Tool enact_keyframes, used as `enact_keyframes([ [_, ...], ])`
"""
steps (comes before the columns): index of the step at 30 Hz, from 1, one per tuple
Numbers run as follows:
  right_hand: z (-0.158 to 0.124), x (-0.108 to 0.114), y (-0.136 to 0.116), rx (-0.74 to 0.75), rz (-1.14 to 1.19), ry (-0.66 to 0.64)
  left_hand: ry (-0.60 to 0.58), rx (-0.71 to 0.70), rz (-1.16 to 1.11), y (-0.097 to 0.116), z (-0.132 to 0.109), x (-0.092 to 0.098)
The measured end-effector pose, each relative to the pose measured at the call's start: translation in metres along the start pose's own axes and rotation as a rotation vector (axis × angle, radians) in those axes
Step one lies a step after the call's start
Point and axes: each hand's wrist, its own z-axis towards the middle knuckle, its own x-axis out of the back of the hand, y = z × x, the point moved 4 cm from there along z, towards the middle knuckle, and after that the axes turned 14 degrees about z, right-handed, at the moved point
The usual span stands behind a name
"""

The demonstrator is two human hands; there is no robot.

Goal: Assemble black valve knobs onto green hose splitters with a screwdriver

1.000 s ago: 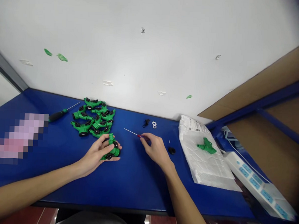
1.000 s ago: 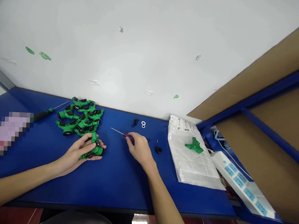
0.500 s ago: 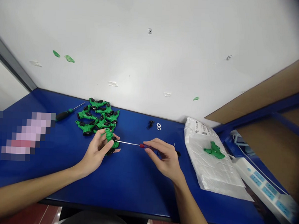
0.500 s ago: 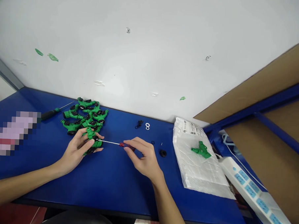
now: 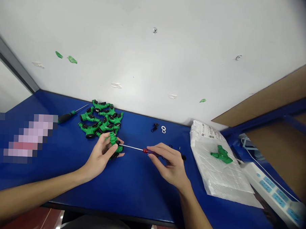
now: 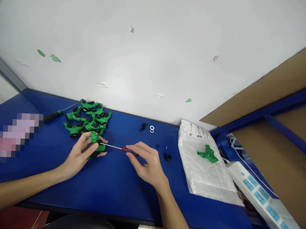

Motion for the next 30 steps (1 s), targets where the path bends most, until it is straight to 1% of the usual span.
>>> enact_keyframes([
  [7,0.000,-0.001,-0.003,0.012,-0.026,-0.018,0.003,0.038,0.004,0.000,0.001,-0.001],
  [14,-0.001,-0.002,-0.007,0.049,-0.067,-0.032,-0.002,0.031,0.022,0.000,0.000,-0.002],
  [18,-0.002,-0.004,-0.011,0.078,-0.099,-0.043,0.021,0.010,0.043,-0.003,-0.001,-0.004],
  [21,-0.005,-0.008,-0.009,0.096,-0.132,-0.045,0.030,0.009,0.055,-0.007,-0.002,-0.005],
  [23,-0.007,-0.010,-0.006,0.088,-0.188,-0.022,0.029,0.015,0.056,-0.009,-0.002,-0.006],
  [25,-0.008,-0.011,-0.003,0.037,-0.237,-0.010,0.025,0.023,0.049,-0.009,-0.002,-0.007],
  [26,-0.008,-0.012,-0.001,-0.008,-0.249,-0.028,0.027,0.028,0.043,-0.010,-0.002,-0.007],
  [30,-0.010,-0.016,0.006,-0.241,-0.229,-0.186,0.040,0.046,0.023,-0.010,-0.002,-0.006],
])
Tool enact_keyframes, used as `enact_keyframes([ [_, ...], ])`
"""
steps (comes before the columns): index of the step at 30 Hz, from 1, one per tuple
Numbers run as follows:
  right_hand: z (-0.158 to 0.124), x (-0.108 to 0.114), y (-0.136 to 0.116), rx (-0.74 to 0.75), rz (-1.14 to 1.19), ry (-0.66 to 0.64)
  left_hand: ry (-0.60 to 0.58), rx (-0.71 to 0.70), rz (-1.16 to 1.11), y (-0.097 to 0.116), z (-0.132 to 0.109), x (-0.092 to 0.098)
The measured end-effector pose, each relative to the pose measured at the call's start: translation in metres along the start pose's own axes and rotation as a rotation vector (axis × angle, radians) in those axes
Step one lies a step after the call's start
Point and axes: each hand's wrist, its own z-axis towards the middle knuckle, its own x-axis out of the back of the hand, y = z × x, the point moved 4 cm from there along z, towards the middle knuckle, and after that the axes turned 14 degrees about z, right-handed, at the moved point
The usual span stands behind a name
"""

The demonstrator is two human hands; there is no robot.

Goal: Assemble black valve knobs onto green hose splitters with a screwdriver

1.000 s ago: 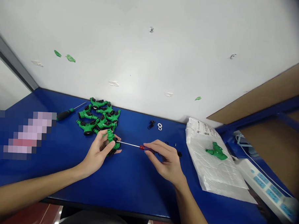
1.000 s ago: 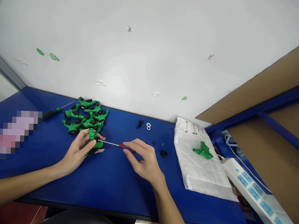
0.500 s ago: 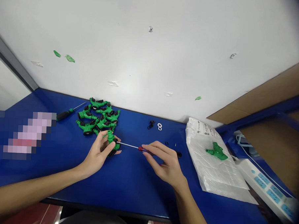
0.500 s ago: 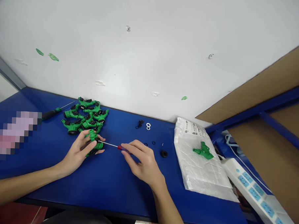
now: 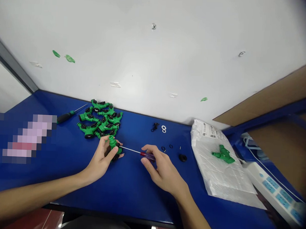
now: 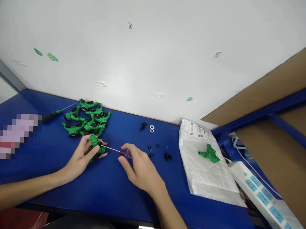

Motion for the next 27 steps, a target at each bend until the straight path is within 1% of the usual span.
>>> enact_keyframes([
  [2,0.000,-0.001,0.003,-0.054,0.044,-0.015,-0.005,-0.009,0.003,0.000,0.000,0.000],
  [4,0.000,0.000,0.006,-0.055,0.076,0.024,-0.019,-0.019,0.014,0.000,-0.001,0.000],
  [6,0.001,0.001,0.007,-0.049,0.048,0.059,-0.027,-0.015,0.022,0.000,-0.001,0.000],
  [8,0.001,0.001,0.006,-0.061,-0.004,0.050,-0.021,-0.003,0.025,0.001,-0.002,-0.001],
  [10,0.002,0.002,0.005,-0.075,-0.006,0.019,-0.010,0.006,0.025,0.002,-0.002,-0.001],
  [12,0.001,0.004,0.003,-0.049,0.048,0.010,-0.011,0.007,0.026,0.003,-0.003,-0.001],
  [14,0.001,0.005,0.001,0.012,0.079,0.056,-0.023,0.005,0.033,0.002,-0.004,-0.002],
  [16,0.001,0.006,-0.002,0.056,0.039,0.111,-0.036,0.005,0.040,0.001,-0.005,-0.002],
  [17,0.001,0.006,-0.003,0.055,0.011,0.120,-0.038,0.006,0.041,0.000,-0.005,-0.002],
  [19,0.001,0.005,-0.004,0.015,-0.007,0.080,-0.033,0.008,0.034,-0.002,-0.005,-0.002],
  [21,0.001,0.004,-0.004,-0.011,0.044,0.019,-0.027,0.012,0.023,-0.003,-0.004,-0.002],
  [22,0.000,0.004,-0.004,-0.008,0.077,0.010,-0.029,0.014,0.022,-0.003,-0.004,-0.002],
  [25,-0.001,0.003,-0.001,0.044,0.104,0.068,-0.040,0.017,0.032,-0.003,-0.004,-0.002],
  [27,0.000,0.000,0.003,0.053,0.022,0.096,-0.035,0.012,0.037,-0.004,-0.005,-0.002],
])
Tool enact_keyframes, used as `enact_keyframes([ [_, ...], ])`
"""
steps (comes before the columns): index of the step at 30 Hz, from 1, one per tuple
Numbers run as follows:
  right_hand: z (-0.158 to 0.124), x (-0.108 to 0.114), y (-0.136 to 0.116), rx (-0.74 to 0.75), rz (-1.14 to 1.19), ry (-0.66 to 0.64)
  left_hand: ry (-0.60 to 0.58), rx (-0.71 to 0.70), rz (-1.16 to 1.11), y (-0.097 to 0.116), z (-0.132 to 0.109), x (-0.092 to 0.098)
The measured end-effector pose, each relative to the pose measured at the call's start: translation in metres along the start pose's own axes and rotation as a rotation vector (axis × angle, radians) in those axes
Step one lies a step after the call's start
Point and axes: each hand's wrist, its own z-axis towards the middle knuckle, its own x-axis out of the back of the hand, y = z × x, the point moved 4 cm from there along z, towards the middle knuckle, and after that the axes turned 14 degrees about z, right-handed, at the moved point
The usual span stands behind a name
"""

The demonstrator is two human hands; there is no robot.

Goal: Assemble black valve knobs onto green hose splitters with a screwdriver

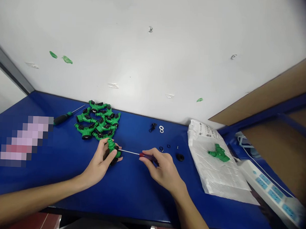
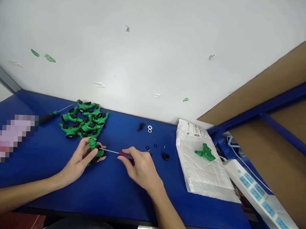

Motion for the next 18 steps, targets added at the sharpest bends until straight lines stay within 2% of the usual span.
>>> enact_keyframes([
  [3,0.001,-0.003,0.002,-0.023,-0.141,-0.066,0.009,-0.010,0.013,-0.001,-0.002,0.000],
  [7,0.001,0.006,-0.001,-0.092,-0.028,-0.096,-0.021,-0.001,0.039,0.000,-0.003,-0.001],
  [10,0.000,0.010,-0.003,0.038,0.054,-0.046,-0.038,-0.014,0.048,0.001,-0.004,-0.003],
  [14,-0.002,0.003,-0.005,0.206,-0.138,0.022,0.045,-0.060,0.083,0.003,-0.007,-0.001],
  [16,-0.002,-0.002,-0.008,0.215,-0.197,-0.009,0.070,-0.073,0.098,0.002,-0.007,0.000],
  [18,-0.001,-0.004,-0.011,0.154,-0.184,-0.056,0.077,-0.080,0.108,0.002,-0.007,0.000],
])
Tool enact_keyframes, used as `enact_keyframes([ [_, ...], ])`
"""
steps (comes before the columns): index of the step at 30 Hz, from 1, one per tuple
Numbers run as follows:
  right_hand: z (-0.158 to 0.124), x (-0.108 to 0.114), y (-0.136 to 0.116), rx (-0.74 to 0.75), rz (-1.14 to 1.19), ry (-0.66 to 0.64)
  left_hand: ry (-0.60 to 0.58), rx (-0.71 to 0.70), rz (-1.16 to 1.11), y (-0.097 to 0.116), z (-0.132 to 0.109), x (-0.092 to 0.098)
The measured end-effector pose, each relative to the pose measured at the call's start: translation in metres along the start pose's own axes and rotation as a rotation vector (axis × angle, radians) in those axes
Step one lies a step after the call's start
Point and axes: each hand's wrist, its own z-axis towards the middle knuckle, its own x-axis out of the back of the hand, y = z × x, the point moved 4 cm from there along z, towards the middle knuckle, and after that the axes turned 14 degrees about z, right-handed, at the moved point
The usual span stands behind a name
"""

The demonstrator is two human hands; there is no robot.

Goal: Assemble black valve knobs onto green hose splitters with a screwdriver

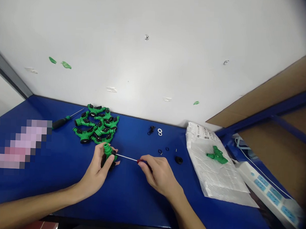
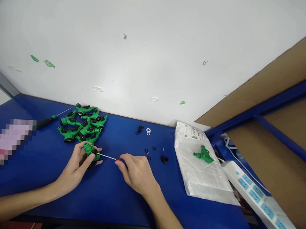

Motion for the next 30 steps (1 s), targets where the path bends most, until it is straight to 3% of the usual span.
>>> enact_keyframes([
  [3,0.0012,0.0011,-0.0012,-0.104,0.101,-0.047,0.007,-0.009,0.001,0.0001,0.0005,0.0014],
  [7,-0.0003,0.0000,-0.0012,-0.028,0.216,0.003,-0.022,0.012,0.012,-0.0017,0.0001,0.0011],
  [12,-0.0016,-0.0068,-0.0027,-0.038,0.107,0.030,-0.040,0.032,0.018,-0.0051,0.0030,0.0008],
  [19,0.0019,-0.0032,-0.0030,-0.181,0.078,-0.141,-0.058,0.076,-0.033,-0.0011,0.0067,0.0014],
  [27,0.0025,-0.0037,0.0019,0.058,-0.058,-0.160,-0.081,0.077,-0.021,-0.0001,0.0047,0.0013],
  [30,0.0023,-0.0013,-0.0014,0.034,-0.034,-0.134,-0.105,0.089,-0.008,0.0014,0.0045,0.0008],
])
